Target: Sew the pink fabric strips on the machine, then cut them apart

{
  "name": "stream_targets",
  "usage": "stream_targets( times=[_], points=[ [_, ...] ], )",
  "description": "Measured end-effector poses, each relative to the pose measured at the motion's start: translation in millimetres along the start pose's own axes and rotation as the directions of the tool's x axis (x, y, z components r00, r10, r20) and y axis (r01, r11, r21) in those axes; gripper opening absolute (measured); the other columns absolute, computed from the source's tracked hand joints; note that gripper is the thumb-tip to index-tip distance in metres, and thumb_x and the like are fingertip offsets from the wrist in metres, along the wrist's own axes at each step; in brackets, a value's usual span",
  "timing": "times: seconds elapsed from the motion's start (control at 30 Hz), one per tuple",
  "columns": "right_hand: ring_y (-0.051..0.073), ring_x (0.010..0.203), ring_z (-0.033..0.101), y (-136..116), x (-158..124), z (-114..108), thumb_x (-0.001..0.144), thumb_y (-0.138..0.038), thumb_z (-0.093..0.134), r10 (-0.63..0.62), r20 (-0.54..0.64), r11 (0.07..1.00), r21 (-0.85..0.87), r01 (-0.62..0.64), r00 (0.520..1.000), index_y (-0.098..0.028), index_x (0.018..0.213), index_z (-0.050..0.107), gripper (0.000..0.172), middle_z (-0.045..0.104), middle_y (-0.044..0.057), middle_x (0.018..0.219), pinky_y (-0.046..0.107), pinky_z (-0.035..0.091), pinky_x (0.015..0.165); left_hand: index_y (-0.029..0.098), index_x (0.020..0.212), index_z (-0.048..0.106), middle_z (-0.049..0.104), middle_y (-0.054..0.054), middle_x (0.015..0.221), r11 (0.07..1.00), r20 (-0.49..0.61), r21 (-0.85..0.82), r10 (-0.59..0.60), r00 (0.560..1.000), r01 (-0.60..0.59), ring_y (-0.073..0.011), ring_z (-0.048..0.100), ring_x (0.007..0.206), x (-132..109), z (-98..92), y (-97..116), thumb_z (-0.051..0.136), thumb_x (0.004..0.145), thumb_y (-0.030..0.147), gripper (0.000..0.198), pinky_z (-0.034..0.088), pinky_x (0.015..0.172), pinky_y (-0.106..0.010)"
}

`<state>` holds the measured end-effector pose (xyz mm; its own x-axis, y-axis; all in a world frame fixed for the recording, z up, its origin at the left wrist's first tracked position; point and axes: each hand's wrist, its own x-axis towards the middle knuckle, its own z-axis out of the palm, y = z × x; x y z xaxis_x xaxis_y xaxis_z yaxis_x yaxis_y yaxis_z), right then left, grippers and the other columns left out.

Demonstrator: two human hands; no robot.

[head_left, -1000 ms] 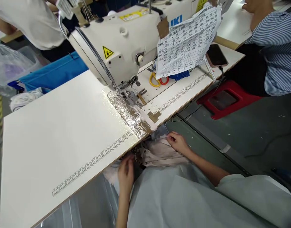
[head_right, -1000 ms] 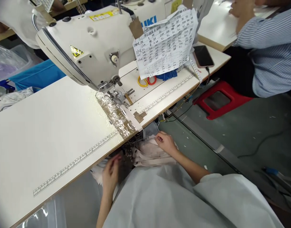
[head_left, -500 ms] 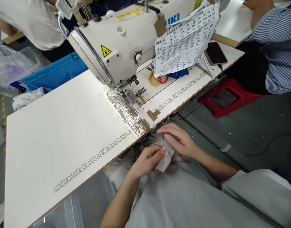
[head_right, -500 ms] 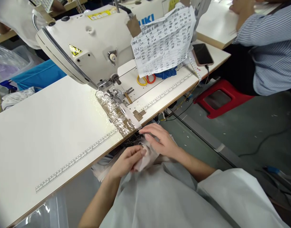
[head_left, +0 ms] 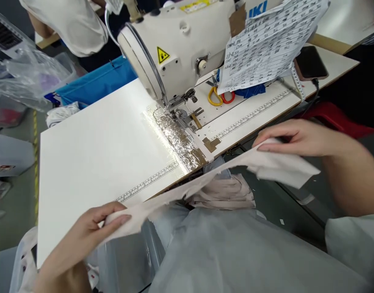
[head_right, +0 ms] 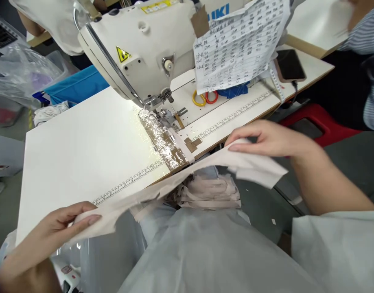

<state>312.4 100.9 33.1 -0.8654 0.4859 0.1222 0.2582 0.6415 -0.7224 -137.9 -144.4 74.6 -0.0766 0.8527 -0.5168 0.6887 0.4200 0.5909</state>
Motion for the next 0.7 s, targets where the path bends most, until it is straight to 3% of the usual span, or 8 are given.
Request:
stream_targets(
  times=[0.1,0.2,0.27,0.3,0.37,0.47,0.63,0.7],
  points=[
    [0.006,0.077,0.066,14.1,5.0,-18.9,0.087,-0.057,0.057,0.049,-0.278,0.955,-0.269,-0.127,0.959,-0.02,0.094,0.076,0.042,0.076,-0.003,0.089,0.026,0.048,0.068,0.022,0.08,0.073,0.07,0.004,0.072,0.978,-0.292,0.156,-0.089,0.952,0.139,-0.0128,0.056,0.065,-11.7,-25.8,-21.2,0.057,0.08,0.067,0.048,0.044,0.058,-0.02],
    [0.014,0.093,0.067,39.3,15.5,-17.6,0.096,-0.054,0.052,-0.125,-0.627,0.785,-0.536,-0.31,0.769,-0.019,0.095,0.078,0.043,0.077,0.002,0.093,0.041,0.046,0.083,0.025,0.095,0.074,0.073,0.007,0.082,0.924,-0.736,0.269,0.016,0.677,0.271,-0.0147,0.06,0.074,-9.6,-31.6,-41.5,0.051,0.086,0.064,0.046,0.051,0.073,-0.029],
    [0.02,0.103,0.067,65.3,20.5,-7.8,0.101,-0.046,0.05,-0.284,-0.689,0.693,-0.628,-0.354,0.667,-0.018,0.095,0.078,0.04,0.078,0.007,0.095,0.05,0.041,0.093,0.022,0.102,0.073,0.076,0.001,0.091,0.89,-0.842,0.373,0.206,0.499,0.261,-0.0197,0.067,0.083,-2.6,-21.3,-58.3,0.049,0.091,0.052,0.04,0.054,0.083,-0.037],
    [0.021,0.107,0.066,79.8,21.7,-1.0,0.102,-0.042,0.05,-0.331,-0.674,0.678,-0.657,-0.331,0.66,-0.019,0.096,0.079,0.038,0.078,0.008,0.097,0.053,0.038,0.097,0.02,0.104,0.073,0.077,-0.003,0.097,0.871,-0.835,0.432,0.289,0.468,0.233,-0.0228,0.069,0.092,1.3,-12.1,-67.5,0.047,0.093,0.044,0.037,0.053,0.089,-0.042],
    [0.023,0.113,0.065,107.3,21.1,14.5,0.102,-0.035,0.052,-0.359,-0.616,0.71,-0.668,-0.223,0.701,-0.023,0.096,0.079,0.031,0.078,0.009,0.102,0.057,0.033,0.102,0.016,0.106,0.072,0.076,-0.011,0.109,0.845,-0.772,0.506,0.354,0.528,0.173,-0.0279,0.067,0.11,7.3,12.2,-85.5,0.043,0.093,0.029,0.034,0.045,0.104,-0.051],
    [0.026,0.124,0.06,130.0,16.5,36.9,0.1,-0.032,0.052,-0.236,-0.562,0.759,-0.616,-0.21,0.793,-0.029,0.098,0.078,0.027,0.076,0.01,0.112,0.061,0.026,0.107,0.019,0.123,0.067,0.066,-0.015,0.132,0.877,-0.753,0.421,0.196,0.628,0.231,-0.0301,0.056,0.131,10.9,54.1,-103.3,0.039,0.093,0.018,0.041,0.027,0.116,-0.061],
    [0.027,0.133,0.053,104.5,13.8,65.0,0.1,-0.03,0.038,-0.178,-0.637,0.742,-0.587,-0.323,0.75,-0.026,0.119,0.069,0.037,0.071,0.014,0.122,0.058,0.03,0.11,0.018,0.145,0.049,0.047,-0.018,0.152,0.916,-0.889,0.255,0.097,0.447,0.309,-0.0308,0.033,0.147,17.1,104.2,-90.7,0.036,0.099,0.026,0.049,0.028,0.117,-0.058],
    [0.028,0.137,0.049,88.0,15.5,75.6,0.101,-0.036,0.035,-0.134,-0.58,0.759,-0.581,-0.293,0.803,-0.023,0.133,0.06,0.043,0.067,0.017,0.129,0.056,0.033,0.112,0.017,0.147,0.046,0.044,-0.018,0.154,0.911,-0.904,0.224,0.06,0.424,0.348,-0.0323,0.03,0.149,24.3,114.5,-80.0,0.037,0.101,0.033,0.05,0.025,0.118,-0.059]
  ],
)
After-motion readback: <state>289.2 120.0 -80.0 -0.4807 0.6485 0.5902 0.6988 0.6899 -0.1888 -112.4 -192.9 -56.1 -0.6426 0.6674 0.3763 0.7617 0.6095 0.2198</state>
